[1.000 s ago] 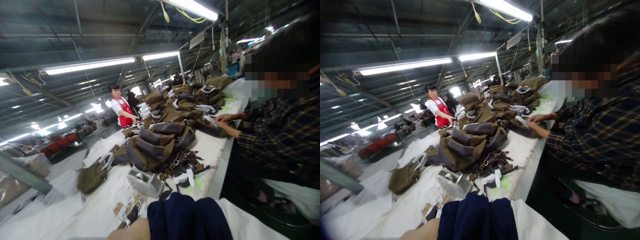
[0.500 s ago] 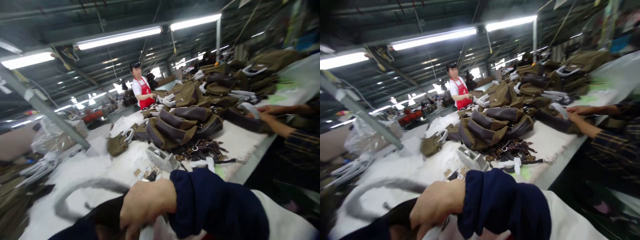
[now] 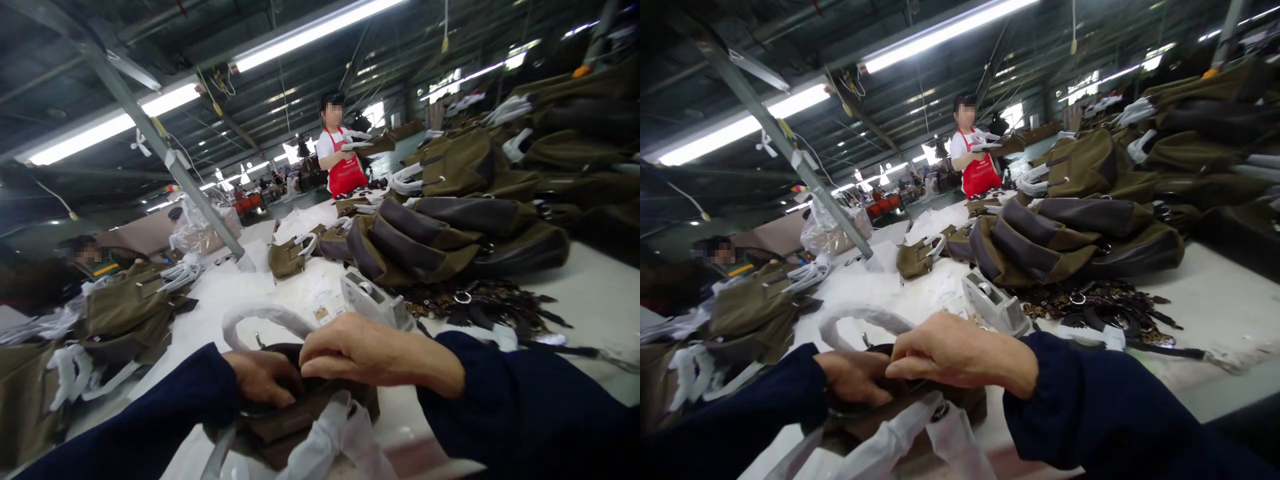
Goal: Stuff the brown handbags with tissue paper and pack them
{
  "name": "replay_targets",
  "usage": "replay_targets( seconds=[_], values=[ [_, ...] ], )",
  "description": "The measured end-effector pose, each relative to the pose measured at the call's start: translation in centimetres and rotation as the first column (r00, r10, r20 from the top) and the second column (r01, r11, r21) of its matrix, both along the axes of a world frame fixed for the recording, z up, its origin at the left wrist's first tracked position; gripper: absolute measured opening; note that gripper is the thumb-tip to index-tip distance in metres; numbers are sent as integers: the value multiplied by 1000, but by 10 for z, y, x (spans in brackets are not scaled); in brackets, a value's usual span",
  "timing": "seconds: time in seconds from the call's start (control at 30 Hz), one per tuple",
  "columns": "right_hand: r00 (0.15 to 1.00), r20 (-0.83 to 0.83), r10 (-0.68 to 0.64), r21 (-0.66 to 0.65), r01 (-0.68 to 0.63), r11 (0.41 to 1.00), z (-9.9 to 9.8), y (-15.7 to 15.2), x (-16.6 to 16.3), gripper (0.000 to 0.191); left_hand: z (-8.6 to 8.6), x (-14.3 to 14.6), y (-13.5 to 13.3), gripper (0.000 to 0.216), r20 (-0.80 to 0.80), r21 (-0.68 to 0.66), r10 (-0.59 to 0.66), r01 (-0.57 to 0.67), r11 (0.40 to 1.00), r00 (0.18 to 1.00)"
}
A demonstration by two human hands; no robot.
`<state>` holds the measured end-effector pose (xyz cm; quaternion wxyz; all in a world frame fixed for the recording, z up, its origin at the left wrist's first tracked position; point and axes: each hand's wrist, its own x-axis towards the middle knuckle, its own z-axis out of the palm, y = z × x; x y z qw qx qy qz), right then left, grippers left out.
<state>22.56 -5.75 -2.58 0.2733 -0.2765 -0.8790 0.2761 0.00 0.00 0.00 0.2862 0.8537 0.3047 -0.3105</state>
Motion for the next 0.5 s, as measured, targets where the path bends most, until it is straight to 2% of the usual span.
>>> replay_targets(
  seconds=[0.07, 0.13, 0.2, 0.23, 0.27, 0.3, 0.33, 0.37, 0.4, 0.43, 0.47, 0.5],
  values=[
    [997, -69, -45, 25, 47, 999, -1, -7, 3, 28, 22, -14, -4, 32, 77, -76, 94, -88, 993, 993],
    [982, -148, -116, 49, 125, 991, -4, -15, 8, 25, 47, -34, -16, 36, 207, -196, 304, -265, 944, 930],
    [957, -220, -188, 57, 205, 977, -9, -25, 14, 21, 63, -62, -35, 37, 388, -235, 523, -466, 853, 759],
    [944, -244, -221, 57, 242, 969, -13, -30, 17, 19, 64, -78, -45, 37, 516, -192, 585, -581, 791, 626],
    [932, -262, -252, 59, 276, 959, -18, -34, 20, 17, 60, -97, -56, 37, 661, -130, 586, -698, 704, 469],
    [922, -268, -278, 64, 305, 950, -23, -38, 23, 17, 49, -117, -68, 35, 806, -79, 523, -824, 561, 278],
    [917, -268, -297, 70, 326, 943, -29, -42, 26, 17, 32, -140, -80, 36, 902, -89, 423, -920, 381, 87],
    [912, -263, -315, 79, 346, 935, -35, -45, 29, 18, 8, -165, -93, 37, 943, -162, 324, -958, 235, -80],
    [908, -257, -331, 93, 364, 927, -42, -48, 31, 20, -20, -192, -108, 40, 952, -208, 253, -972, 111, -175],
    [902, -250, -352, 103, 386, 917, -48, -50, 34, 22, -53, -218, -123, 45, 948, -193, 243, -979, -66, -203],
    [896, -237, -376, 110, 409, 906, -53, -52, 36, 24, -89, -243, -141, 54, 932, -132, 295, -956, -261, -209],
    [886, -225, -406, 117, 438, 891, -57, -54, 37, 25, -126, -266, -160, 66, 895, -46, 387, -910, -411, -220]
  ],
)
